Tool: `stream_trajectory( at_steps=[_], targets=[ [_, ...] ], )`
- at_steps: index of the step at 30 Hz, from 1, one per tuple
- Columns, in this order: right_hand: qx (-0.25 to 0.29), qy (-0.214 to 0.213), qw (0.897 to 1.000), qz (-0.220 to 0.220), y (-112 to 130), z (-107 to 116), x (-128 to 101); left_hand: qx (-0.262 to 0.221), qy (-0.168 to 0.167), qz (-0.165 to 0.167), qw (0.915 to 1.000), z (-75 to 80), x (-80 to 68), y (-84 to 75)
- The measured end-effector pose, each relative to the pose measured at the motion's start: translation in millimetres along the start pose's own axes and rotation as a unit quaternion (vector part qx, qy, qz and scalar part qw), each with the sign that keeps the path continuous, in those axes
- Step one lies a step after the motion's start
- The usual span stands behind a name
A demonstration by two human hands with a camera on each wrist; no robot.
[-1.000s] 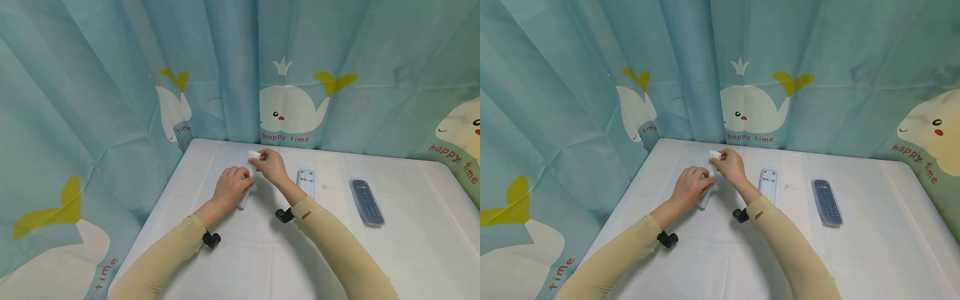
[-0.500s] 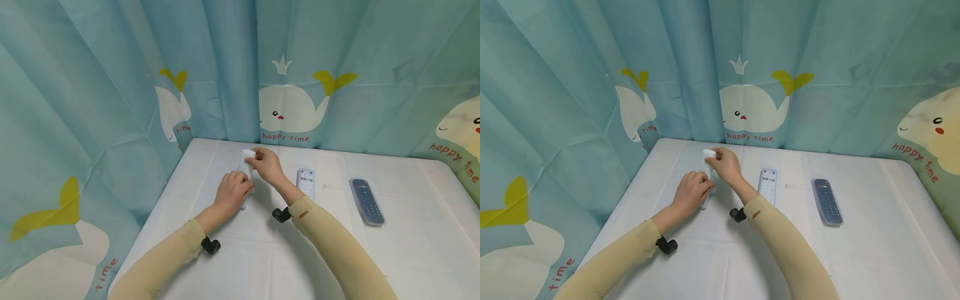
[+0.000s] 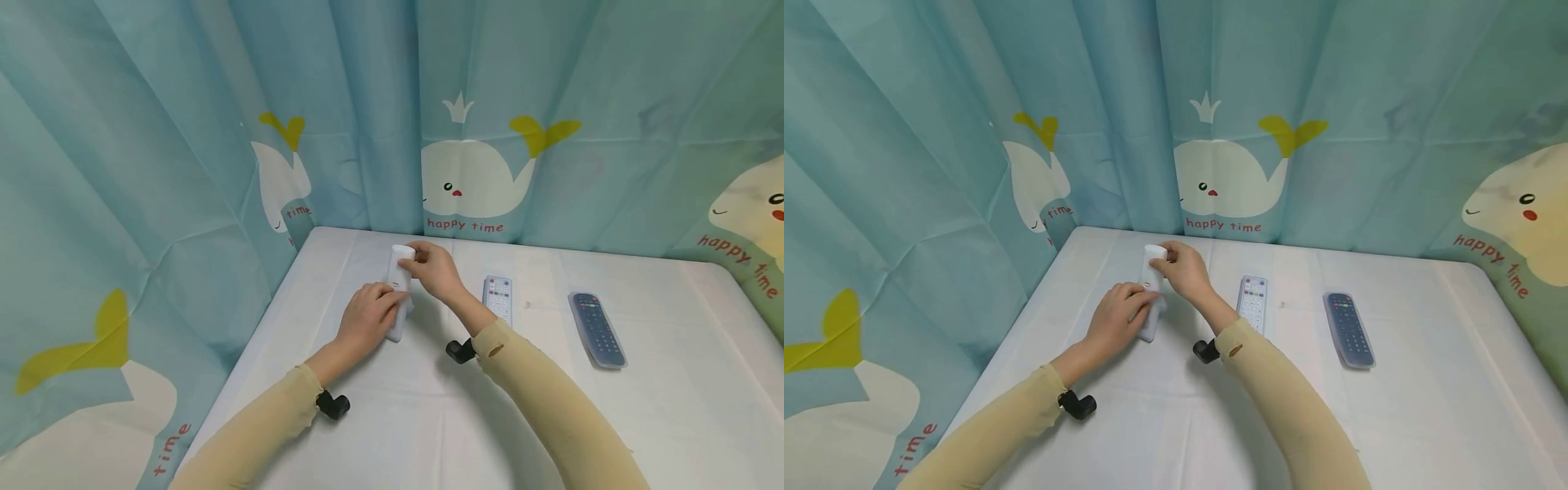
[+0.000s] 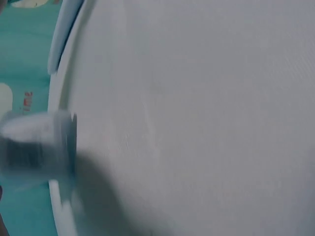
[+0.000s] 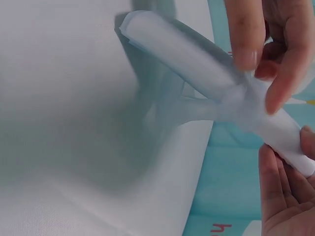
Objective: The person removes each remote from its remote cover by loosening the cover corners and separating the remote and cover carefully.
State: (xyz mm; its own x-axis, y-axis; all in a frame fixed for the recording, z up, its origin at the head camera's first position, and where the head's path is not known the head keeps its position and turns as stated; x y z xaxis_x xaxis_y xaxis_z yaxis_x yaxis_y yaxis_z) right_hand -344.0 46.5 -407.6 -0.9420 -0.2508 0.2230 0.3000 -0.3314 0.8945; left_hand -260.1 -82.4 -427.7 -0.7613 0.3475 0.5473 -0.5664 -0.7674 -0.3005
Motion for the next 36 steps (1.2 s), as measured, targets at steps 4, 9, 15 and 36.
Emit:
stream_trajectory(
  at_steps=[4, 9, 15, 36],
  targets=[
    [0.016, 0.006, 1.000, -0.007, -3, 1, -1, -0.013, 0.013, 0.059, 0.9981, 4.3, -2.4, 20.1],
    [0.034, 0.010, 0.999, -0.013, -5, 1, -3, -0.008, 0.029, 0.125, 0.9916, 3.6, -6.4, 43.0],
    [0.043, 0.015, 0.999, -0.011, -4, 0, -4, -0.004, 0.049, 0.160, 0.9859, -0.5, -10.1, 53.7],
    [0.085, 0.043, 0.995, -0.006, 0, -6, -6, -0.120, 0.037, 0.251, 0.9597, -2.2, -10.0, 66.7]
  ],
)
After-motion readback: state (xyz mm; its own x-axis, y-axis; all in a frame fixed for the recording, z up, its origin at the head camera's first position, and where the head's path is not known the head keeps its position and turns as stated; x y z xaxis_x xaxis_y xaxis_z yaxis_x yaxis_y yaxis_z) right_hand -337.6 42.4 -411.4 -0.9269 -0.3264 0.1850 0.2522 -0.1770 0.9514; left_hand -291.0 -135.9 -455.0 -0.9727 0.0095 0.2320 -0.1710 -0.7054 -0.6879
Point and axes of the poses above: each hand's wrist, its own x-axis towards the middle knuckle, its own z-axis out of the back of the hand, y = z × x, the point moved 9 cm from there along x, towards the middle knuckle, and after that the axes turned 7 degrees about z, right-handed, at the moved point
